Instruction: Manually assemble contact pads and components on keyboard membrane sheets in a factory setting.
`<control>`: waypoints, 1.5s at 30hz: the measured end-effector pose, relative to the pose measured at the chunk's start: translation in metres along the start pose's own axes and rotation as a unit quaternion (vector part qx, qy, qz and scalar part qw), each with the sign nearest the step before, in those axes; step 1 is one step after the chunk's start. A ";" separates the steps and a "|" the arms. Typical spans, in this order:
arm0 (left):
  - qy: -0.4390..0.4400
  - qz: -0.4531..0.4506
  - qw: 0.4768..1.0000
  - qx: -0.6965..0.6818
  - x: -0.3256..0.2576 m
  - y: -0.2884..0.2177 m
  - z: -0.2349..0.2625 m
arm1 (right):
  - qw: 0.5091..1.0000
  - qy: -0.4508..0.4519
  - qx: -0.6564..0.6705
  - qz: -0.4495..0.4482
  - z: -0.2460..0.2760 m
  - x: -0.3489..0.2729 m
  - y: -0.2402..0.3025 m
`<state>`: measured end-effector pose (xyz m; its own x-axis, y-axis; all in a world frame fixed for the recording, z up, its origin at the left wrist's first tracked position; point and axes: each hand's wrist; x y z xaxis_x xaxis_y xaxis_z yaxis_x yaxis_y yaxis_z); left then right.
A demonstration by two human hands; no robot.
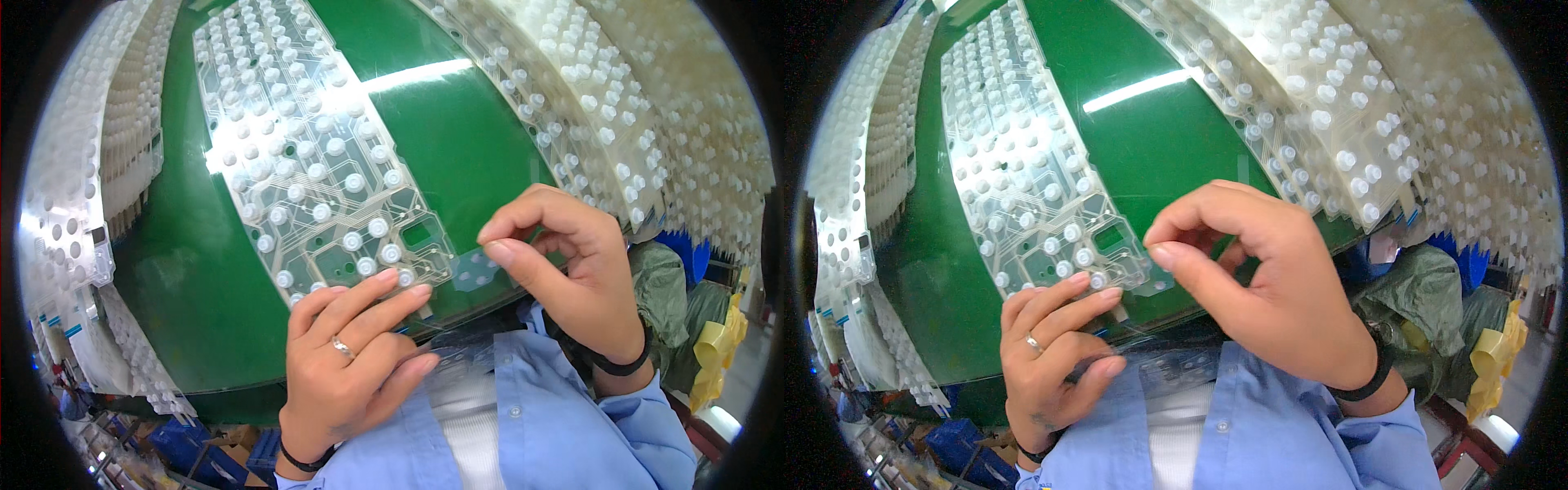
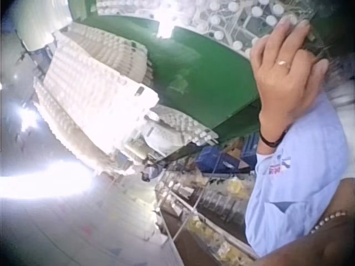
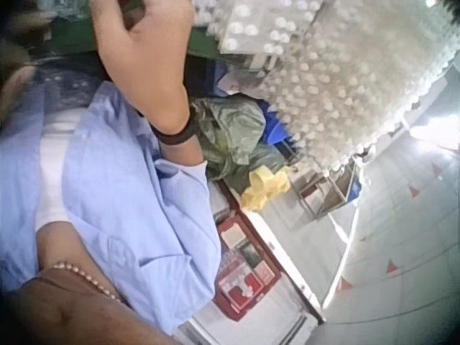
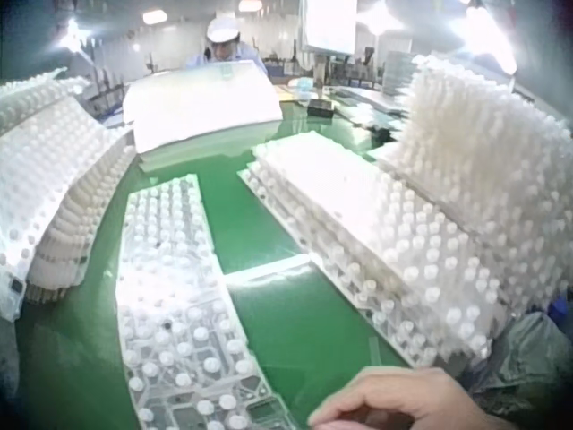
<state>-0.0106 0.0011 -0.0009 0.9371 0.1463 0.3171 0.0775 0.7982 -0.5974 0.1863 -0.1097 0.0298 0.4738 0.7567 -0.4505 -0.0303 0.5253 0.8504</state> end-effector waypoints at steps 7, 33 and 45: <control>0.004 -0.034 0.999 0.014 -0.011 0.004 0.000 | 0.995 -0.022 -0.074 0.068 -0.022 0.013 -0.007; 0.015 -0.038 0.999 0.023 -0.009 0.006 0.001 | 0.992 -0.046 -0.106 0.055 -0.026 0.012 -0.010; 0.053 -0.034 0.997 0.036 -0.007 0.005 0.002 | 0.982 -0.022 -0.157 0.102 -0.021 0.011 -0.013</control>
Point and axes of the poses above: each hand's wrist, its own x-axis towards the middle knuckle, its own z-axis out of the back of the hand, y = z × x, and after that the axes turned 14 degrees about -z, right-handed
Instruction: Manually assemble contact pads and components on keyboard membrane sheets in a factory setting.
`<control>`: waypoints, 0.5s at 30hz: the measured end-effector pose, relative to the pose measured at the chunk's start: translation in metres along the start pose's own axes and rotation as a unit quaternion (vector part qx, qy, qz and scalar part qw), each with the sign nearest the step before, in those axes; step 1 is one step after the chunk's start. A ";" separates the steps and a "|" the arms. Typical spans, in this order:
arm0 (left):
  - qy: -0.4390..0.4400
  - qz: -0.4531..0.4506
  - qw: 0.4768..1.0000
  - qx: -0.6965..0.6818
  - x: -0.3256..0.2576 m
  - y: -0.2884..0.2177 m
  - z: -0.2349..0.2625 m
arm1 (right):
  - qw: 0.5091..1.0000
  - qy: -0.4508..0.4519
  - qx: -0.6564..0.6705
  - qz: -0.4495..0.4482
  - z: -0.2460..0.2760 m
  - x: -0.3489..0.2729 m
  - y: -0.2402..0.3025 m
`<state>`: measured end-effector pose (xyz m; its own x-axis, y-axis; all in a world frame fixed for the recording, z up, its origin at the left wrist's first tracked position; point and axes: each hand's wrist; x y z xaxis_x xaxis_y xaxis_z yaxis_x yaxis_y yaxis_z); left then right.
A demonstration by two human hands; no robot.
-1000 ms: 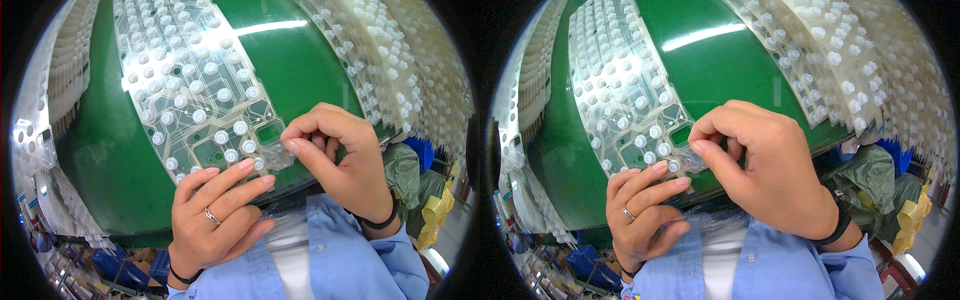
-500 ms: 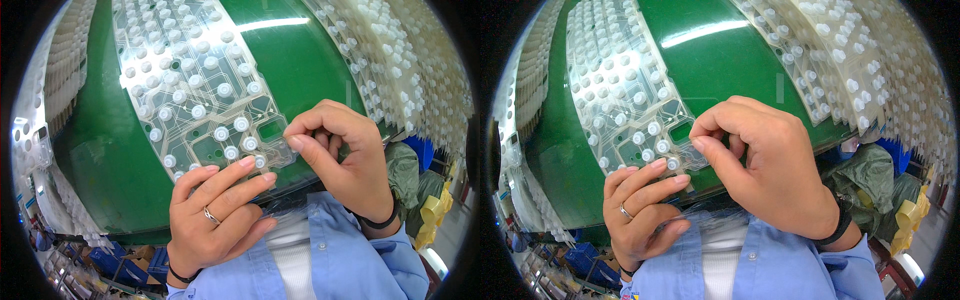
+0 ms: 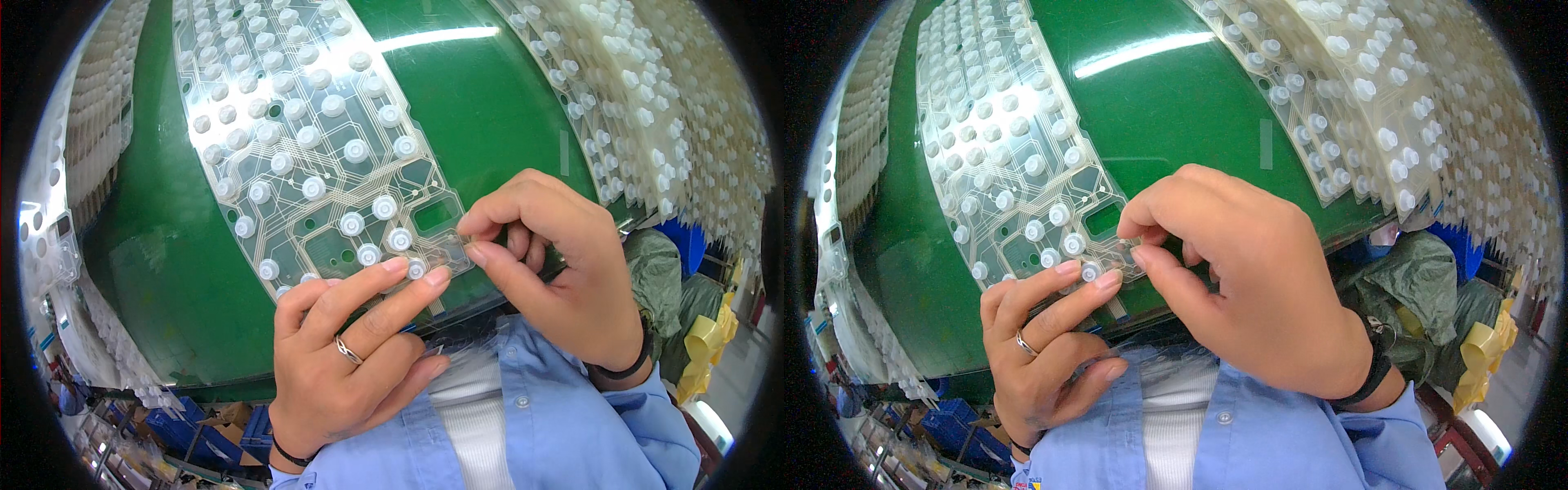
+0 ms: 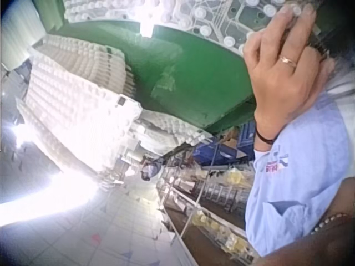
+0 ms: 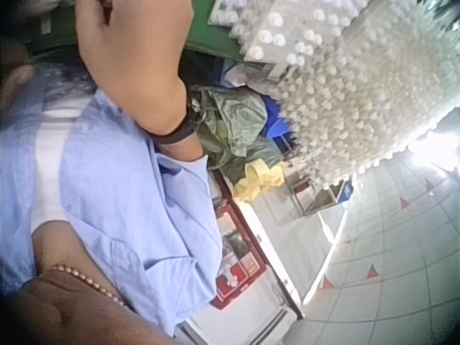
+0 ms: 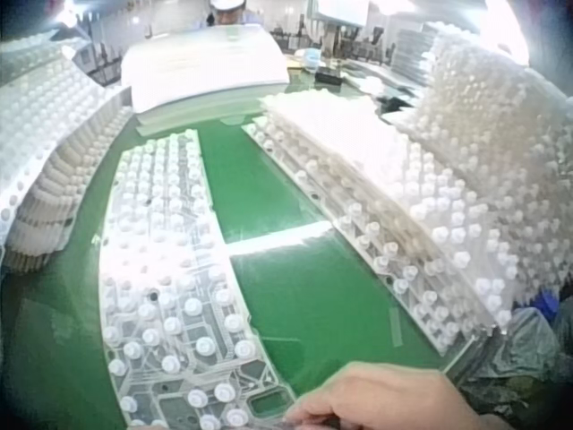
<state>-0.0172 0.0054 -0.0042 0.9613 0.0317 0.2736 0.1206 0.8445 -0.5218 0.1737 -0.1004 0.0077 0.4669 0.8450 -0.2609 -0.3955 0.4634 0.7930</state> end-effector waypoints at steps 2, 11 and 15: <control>-0.007 -0.003 1.000 -0.002 0.000 0.000 -0.002 | 0.999 -0.011 -0.043 0.001 -0.001 -0.003 0.001; -0.157 0.051 0.985 -0.059 -0.005 0.000 0.000 | 0.998 0.016 0.037 0.052 0.011 -0.021 0.005; -0.217 0.100 0.970 -0.047 -0.003 -0.008 0.001 | 0.992 0.067 -0.006 0.107 0.009 -0.039 0.009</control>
Point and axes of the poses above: each hand's wrist, its own x-axis towards the middle knuckle, its own z-axis out of the back of the hand, y = z × x, and after that the axes turned 14 degrees about -z, right-handed
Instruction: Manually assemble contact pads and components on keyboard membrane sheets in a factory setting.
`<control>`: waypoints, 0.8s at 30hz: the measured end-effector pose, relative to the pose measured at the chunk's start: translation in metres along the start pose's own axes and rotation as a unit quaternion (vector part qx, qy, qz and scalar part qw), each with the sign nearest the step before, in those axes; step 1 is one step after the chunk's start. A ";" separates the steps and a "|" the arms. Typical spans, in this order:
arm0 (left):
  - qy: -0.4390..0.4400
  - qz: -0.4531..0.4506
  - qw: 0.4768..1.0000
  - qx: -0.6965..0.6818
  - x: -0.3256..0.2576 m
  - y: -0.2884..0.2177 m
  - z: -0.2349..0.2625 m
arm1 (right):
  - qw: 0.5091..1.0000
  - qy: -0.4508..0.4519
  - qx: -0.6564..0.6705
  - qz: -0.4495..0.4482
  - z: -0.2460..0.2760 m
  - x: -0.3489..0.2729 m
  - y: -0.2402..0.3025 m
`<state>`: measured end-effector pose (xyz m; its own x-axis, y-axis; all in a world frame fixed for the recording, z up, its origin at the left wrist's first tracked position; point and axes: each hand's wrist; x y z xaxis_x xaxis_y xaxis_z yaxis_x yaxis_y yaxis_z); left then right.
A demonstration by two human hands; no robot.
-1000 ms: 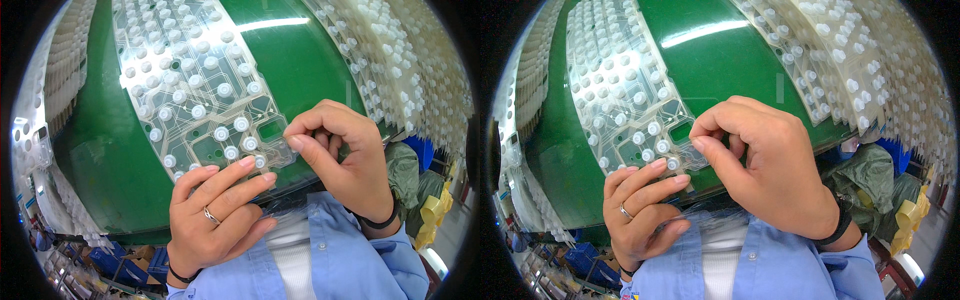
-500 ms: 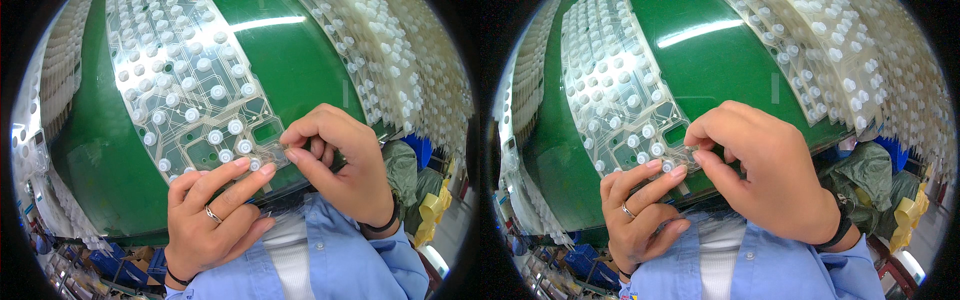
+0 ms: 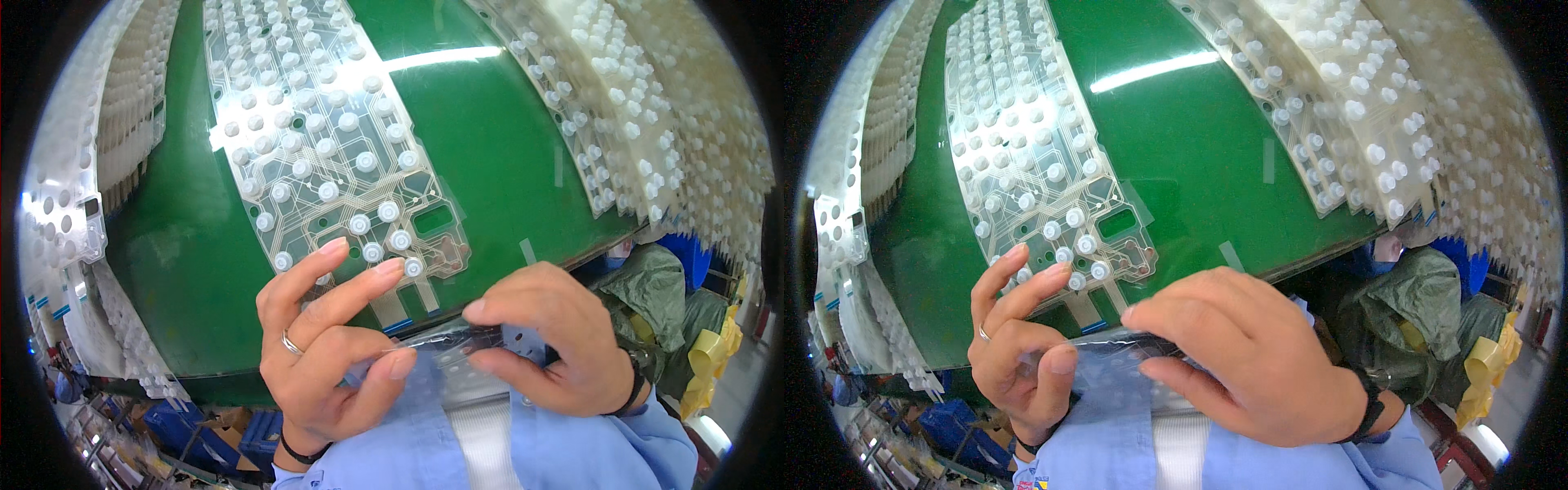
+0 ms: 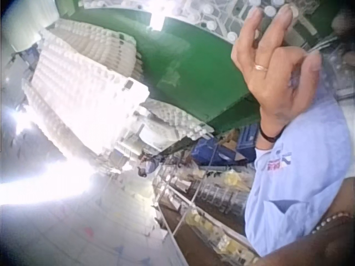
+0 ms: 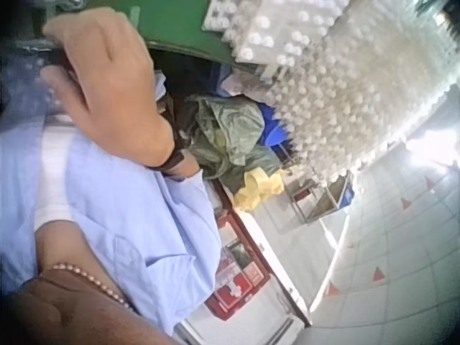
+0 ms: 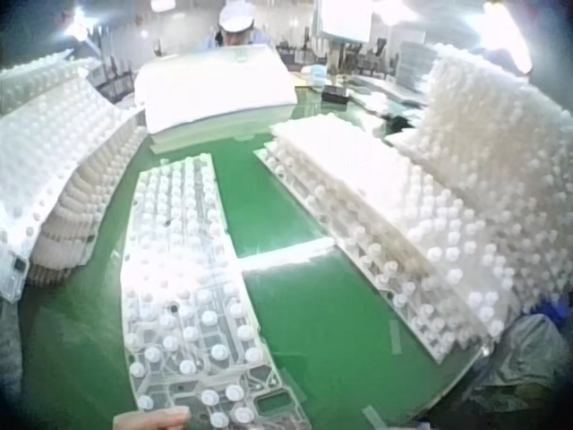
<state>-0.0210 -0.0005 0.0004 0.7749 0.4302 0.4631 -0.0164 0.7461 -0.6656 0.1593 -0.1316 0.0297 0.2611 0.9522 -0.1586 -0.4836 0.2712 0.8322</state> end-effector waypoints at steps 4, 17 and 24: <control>0.011 0.013 1.000 0.002 -0.001 -0.003 -0.002 | 0.998 -0.003 0.041 -0.042 -0.003 -0.005 0.001; 0.015 0.041 0.999 0.026 -0.001 -0.004 0.000 | 0.998 -0.048 -0.041 0.003 -0.004 0.007 0.001; 0.032 0.036 0.999 0.011 -0.001 -0.005 0.000 | 0.995 -0.024 -0.064 0.078 0.001 0.008 -0.008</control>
Point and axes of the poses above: each hand's wrist, its own x-axis towards the middle knuckle, its own z-axis out of the back of the hand, y = z × x, and after that the axes turned 14 degrees about -z, right-handed
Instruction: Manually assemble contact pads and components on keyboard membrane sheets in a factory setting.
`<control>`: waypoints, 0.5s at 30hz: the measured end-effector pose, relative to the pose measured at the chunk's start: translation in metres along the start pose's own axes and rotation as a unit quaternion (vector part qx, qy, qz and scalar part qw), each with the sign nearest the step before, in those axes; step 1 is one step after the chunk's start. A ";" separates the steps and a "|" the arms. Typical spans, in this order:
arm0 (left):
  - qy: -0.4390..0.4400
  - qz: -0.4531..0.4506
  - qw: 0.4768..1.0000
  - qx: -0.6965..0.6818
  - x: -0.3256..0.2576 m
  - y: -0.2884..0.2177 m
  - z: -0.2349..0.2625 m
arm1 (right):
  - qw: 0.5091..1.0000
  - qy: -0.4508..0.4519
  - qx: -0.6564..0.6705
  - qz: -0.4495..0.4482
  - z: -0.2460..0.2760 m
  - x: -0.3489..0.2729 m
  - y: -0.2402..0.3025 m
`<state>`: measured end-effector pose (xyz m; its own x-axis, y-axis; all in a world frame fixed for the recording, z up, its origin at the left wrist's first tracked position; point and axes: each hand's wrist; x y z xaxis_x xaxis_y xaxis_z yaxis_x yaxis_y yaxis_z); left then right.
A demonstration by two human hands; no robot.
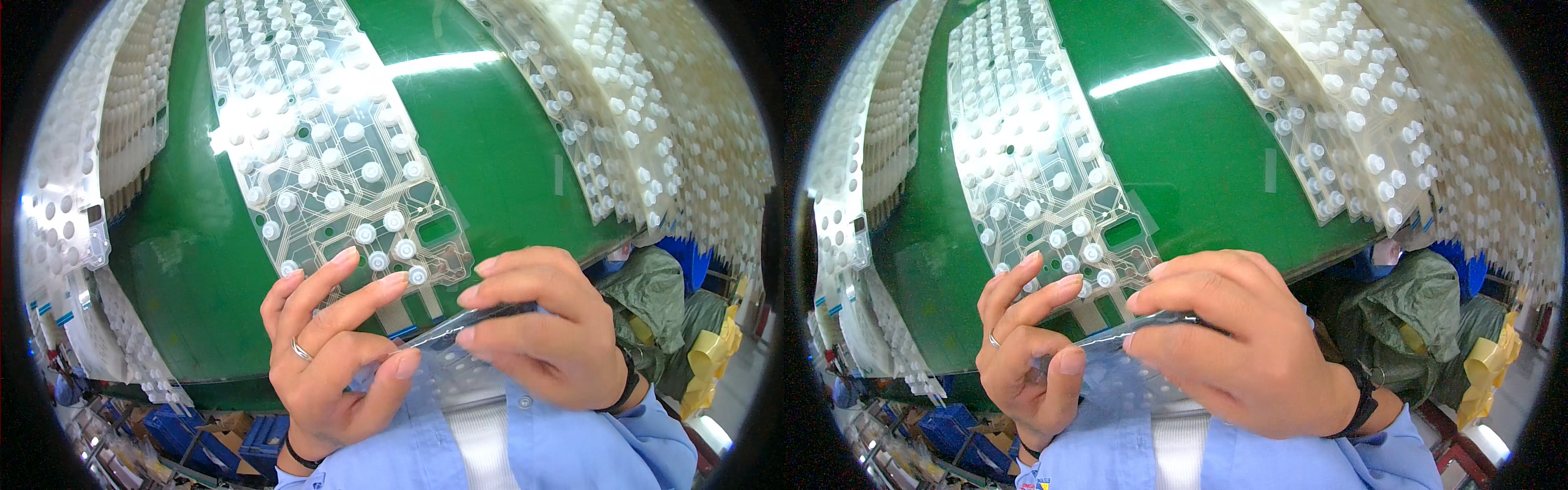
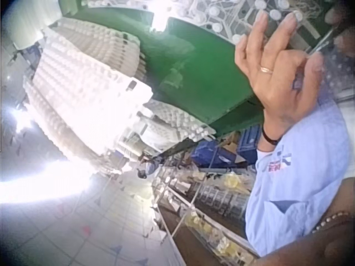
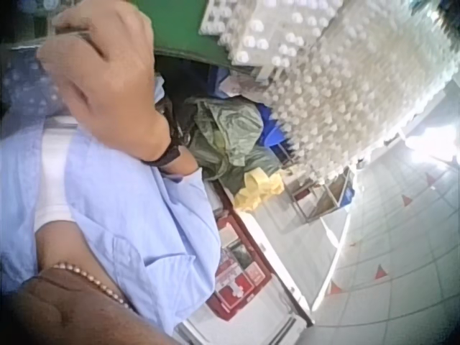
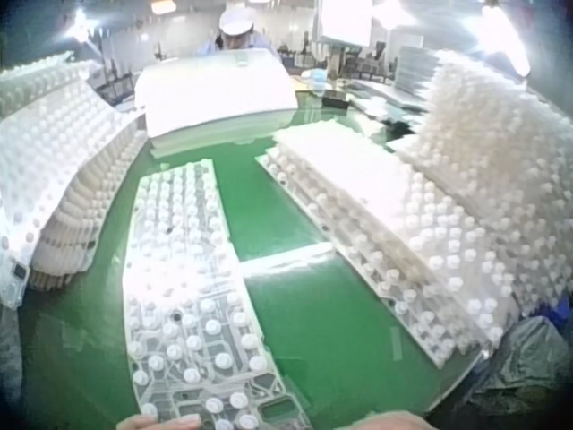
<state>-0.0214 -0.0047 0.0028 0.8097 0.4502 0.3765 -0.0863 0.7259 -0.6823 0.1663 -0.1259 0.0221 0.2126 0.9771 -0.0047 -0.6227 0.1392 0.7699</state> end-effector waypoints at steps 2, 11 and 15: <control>0.002 0.000 1.000 0.000 0.000 0.000 0.000 | 1.000 -0.009 0.004 -0.026 -0.001 0.001 0.005; -0.033 0.018 0.999 -0.008 0.000 0.003 -0.001 | 0.999 -0.016 0.012 -0.034 -0.005 0.001 0.006; -0.024 0.021 0.999 0.003 0.000 0.002 0.002 | 0.999 -0.037 -0.010 -0.012 -0.004 0.002 0.010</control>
<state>-0.0227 -0.0022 0.0027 0.7766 0.5052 0.3765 -0.1240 0.7084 -0.6949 0.1575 -0.1216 0.0266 0.2832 0.9588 0.0243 -0.6310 0.1672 0.7576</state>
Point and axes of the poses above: each hand's wrist, its own x-axis towards the middle knuckle, its own z-axis out of the back of the hand, y = z × x, and after that the axes turned 14 degrees about -z, right-handed
